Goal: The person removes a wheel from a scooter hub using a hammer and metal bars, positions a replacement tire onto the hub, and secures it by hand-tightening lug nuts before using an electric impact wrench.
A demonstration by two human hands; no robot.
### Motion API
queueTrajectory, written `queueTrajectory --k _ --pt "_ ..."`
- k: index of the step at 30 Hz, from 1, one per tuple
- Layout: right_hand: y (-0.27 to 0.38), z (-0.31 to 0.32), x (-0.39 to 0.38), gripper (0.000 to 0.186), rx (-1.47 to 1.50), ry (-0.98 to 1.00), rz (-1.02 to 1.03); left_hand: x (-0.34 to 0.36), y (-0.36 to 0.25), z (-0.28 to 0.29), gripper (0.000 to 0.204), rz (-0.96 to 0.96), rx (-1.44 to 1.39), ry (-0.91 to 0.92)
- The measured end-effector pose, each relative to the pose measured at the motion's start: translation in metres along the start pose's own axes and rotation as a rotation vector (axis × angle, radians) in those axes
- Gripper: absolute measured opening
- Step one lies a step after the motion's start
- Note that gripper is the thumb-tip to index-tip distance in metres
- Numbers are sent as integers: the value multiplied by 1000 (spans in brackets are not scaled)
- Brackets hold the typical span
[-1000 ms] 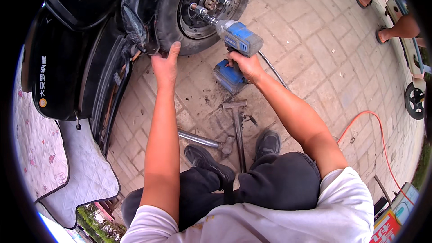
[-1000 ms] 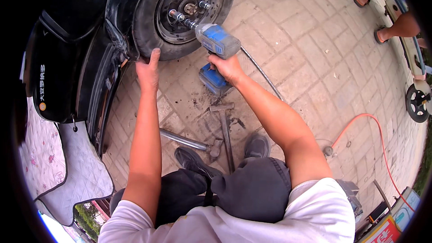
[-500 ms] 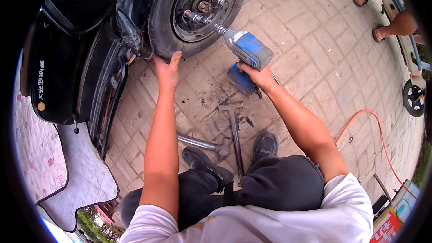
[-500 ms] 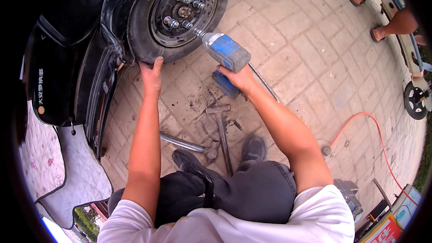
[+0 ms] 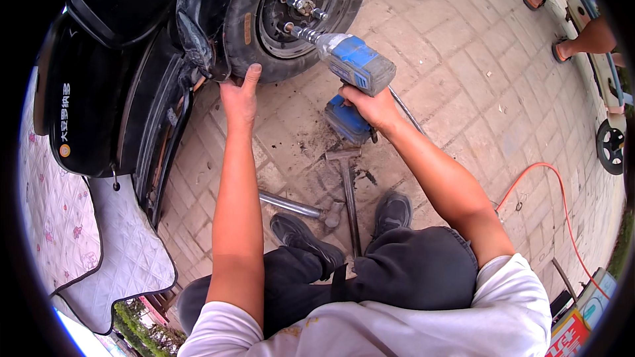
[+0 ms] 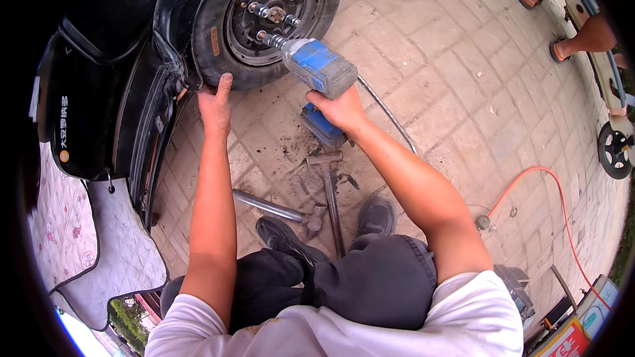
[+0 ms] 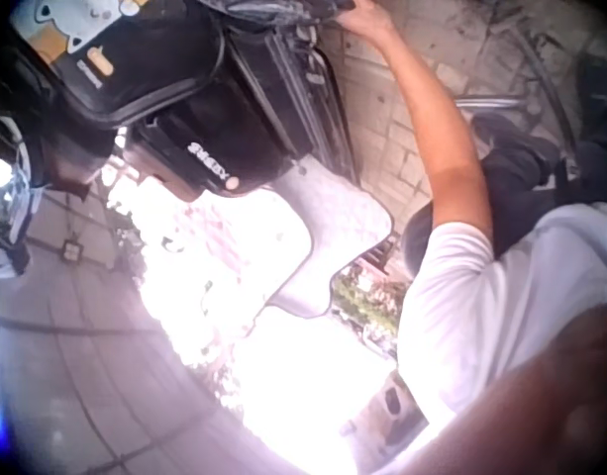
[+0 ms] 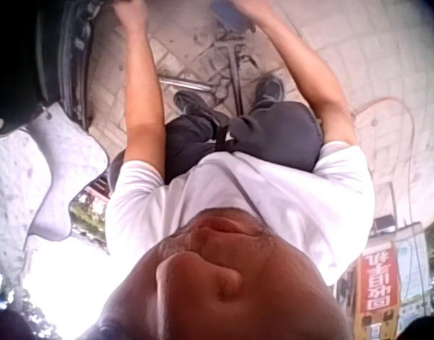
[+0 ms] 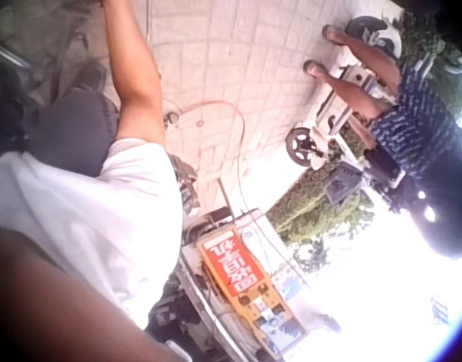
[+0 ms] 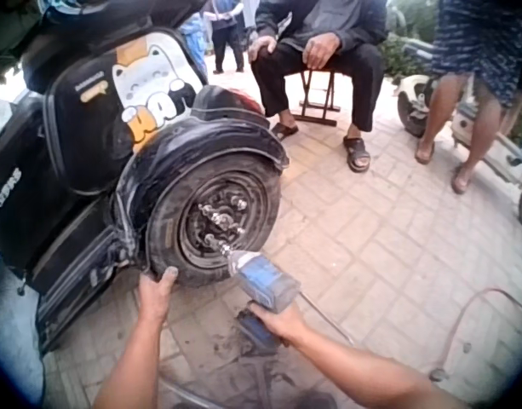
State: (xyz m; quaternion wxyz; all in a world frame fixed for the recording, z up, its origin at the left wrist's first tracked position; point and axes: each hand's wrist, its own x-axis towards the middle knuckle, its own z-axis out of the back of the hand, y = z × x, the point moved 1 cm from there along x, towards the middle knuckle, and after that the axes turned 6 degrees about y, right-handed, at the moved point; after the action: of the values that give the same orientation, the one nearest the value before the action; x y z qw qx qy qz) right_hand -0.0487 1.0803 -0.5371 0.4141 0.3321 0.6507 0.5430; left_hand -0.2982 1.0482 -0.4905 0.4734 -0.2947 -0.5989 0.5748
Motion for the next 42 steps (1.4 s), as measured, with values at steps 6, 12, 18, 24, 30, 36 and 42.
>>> queueTrajectory --k 6,12,18,24,30,36,42 --pt "-9 -7 1 18 194 12 -18 -5 26 -1 84 17 -51 34" --pt "-28 -16 16 14 426 19 -7 -6 39 4 85 29 79 6" --pt "-27 -13 28 20 435 24 -27 5 5 0 79 3 53 61" --pt "-16 -22 31 14 547 -13 -51 -8 38 3 90 137 62 136" --pt "-28 -6 43 20 460 -7 -23 4 1 0 82 29 38 65" --pt "-32 -4 46 20 433 -14 -18 -1 18 2 87 -22 32 71" --pt "-38 25 49 23 23 -66 135 -9 44 -2 97 31 39 70"
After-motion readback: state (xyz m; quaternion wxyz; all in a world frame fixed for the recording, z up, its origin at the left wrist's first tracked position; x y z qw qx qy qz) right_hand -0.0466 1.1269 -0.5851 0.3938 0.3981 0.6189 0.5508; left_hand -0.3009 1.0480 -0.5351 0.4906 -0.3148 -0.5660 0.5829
